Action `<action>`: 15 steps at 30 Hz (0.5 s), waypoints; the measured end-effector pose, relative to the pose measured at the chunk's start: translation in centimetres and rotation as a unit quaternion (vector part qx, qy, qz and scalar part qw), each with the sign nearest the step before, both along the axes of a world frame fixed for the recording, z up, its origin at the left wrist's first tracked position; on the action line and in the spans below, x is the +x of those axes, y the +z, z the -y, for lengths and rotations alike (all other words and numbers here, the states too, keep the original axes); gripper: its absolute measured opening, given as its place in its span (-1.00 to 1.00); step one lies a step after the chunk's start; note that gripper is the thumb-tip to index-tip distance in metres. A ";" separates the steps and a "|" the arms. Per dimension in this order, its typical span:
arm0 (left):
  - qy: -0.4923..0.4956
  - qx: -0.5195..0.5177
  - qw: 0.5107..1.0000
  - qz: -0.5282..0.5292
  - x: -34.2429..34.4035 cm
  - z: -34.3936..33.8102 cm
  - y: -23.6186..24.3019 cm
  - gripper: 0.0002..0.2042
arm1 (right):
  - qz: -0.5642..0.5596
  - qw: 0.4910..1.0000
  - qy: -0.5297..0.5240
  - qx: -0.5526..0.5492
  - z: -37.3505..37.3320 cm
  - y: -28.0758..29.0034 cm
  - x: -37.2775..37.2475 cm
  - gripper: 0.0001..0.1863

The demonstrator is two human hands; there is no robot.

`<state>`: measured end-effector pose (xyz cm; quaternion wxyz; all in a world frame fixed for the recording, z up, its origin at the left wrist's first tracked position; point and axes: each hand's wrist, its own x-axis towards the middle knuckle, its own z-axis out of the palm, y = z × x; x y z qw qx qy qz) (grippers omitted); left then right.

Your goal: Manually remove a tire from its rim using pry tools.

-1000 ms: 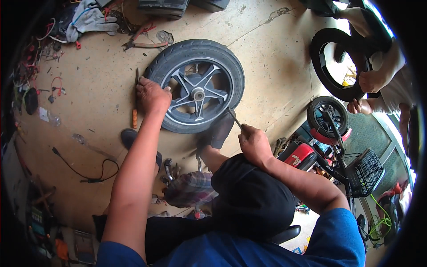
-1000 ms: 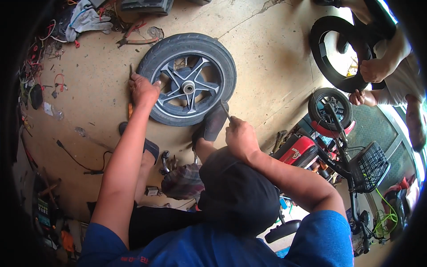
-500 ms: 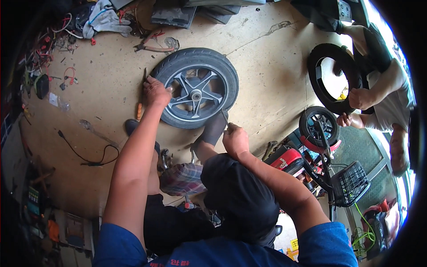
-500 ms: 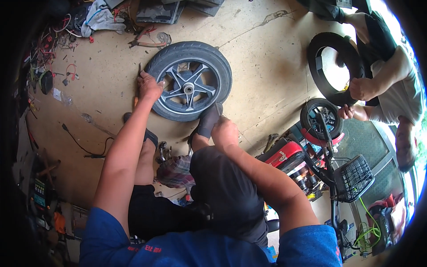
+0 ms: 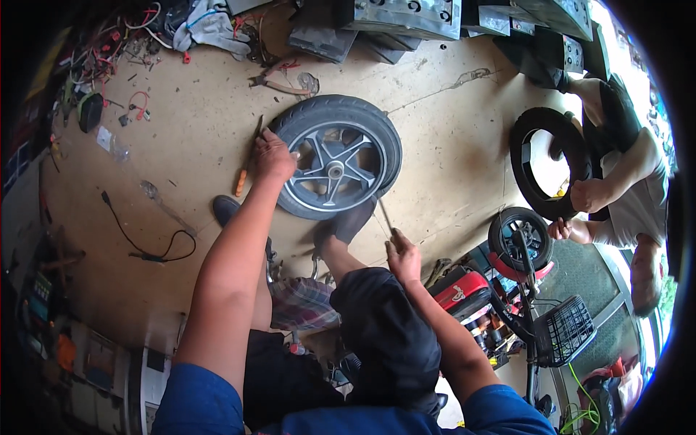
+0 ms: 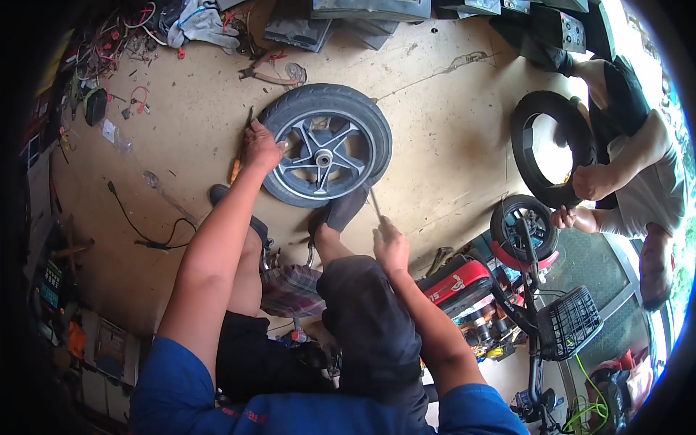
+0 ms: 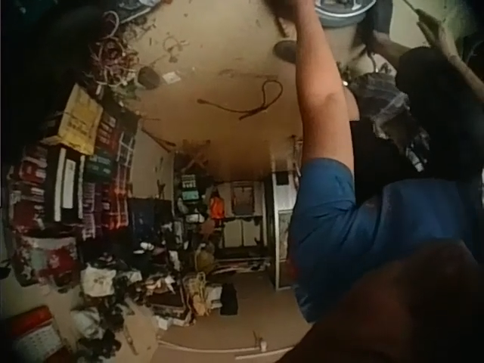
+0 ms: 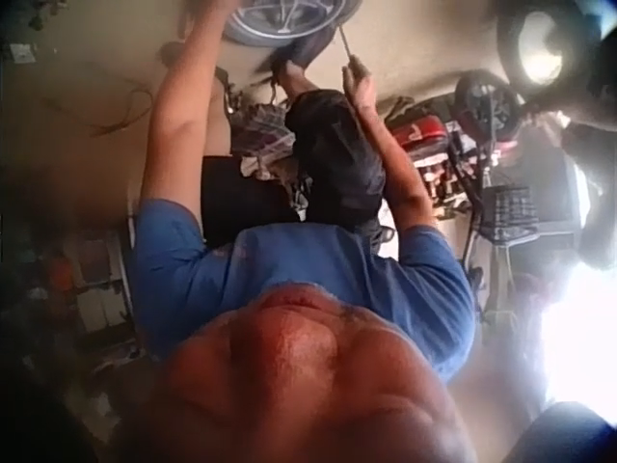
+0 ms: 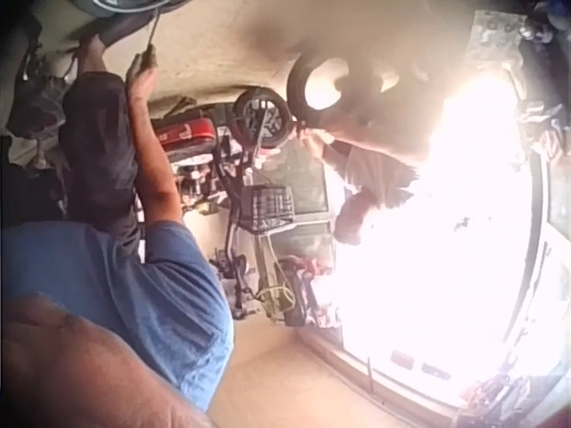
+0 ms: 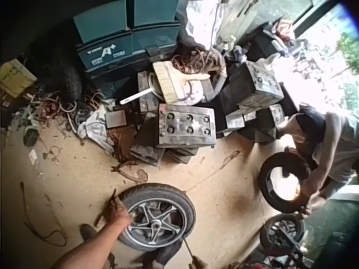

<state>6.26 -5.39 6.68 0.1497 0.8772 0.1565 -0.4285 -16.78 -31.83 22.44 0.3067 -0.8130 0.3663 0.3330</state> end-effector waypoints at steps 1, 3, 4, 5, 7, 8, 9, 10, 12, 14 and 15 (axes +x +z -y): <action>-0.003 -0.004 1.000 -0.014 -0.2 -0.9 0.1 -0.09 | 0.013 1.000 -0.012 -0.024 -0.4 2.0 1.0 -0.55; -0.006 -0.001 1.000 -0.002 0.1 -1.2 -0.1 -0.10 | 0.051 0.998 -0.025 -0.017 0.6 4.8 3.1 -0.55; -0.013 0.001 1.000 -0.002 -0.4 -1.2 -0.1 -0.11 | 0.051 0.998 -0.023 -0.016 0.9 5.8 5.2 -0.55; -0.017 0.008 1.000 0.020 -0.7 -1.0 -0.3 -0.06 | 0.051 0.998 -0.022 -0.016 1.3 6.0 7.6 -0.56; -0.024 -0.013 1.000 0.014 -1.0 -0.7 -0.9 0.02 | 0.020 0.999 -0.044 0.010 3.0 4.1 9.4 -0.57; -0.023 -0.015 0.999 0.016 -1.0 -0.3 -1.2 0.02 | 0.019 0.998 -0.060 0.015 3.2 3.2 10.2 -0.56; -0.020 -0.015 1.000 0.008 -1.1 -0.5 -1.1 0.06 | 0.015 0.997 -0.076 0.025 2.9 2.4 10.7 -0.55; -0.017 -0.015 1.000 0.001 -1.2 -0.7 -1.1 0.10 | 0.014 0.997 -0.075 0.028 2.8 2.2 11.1 -0.55; -0.004 -0.008 1.000 0.011 -0.9 -0.7 -1.2 0.11 | -0.002 0.996 -0.089 0.020 2.9 1.9 12.2 -0.55; -0.006 0.023 0.998 0.055 -1.0 0.0 -1.7 0.13 | -0.001 0.996 -0.091 0.009 2.9 -0.3 13.9 -0.54; -0.004 0.019 0.998 0.053 -0.9 0.5 -1.5 0.13 | -0.007 0.995 -0.098 -0.006 2.7 -0.7 14.6 -0.54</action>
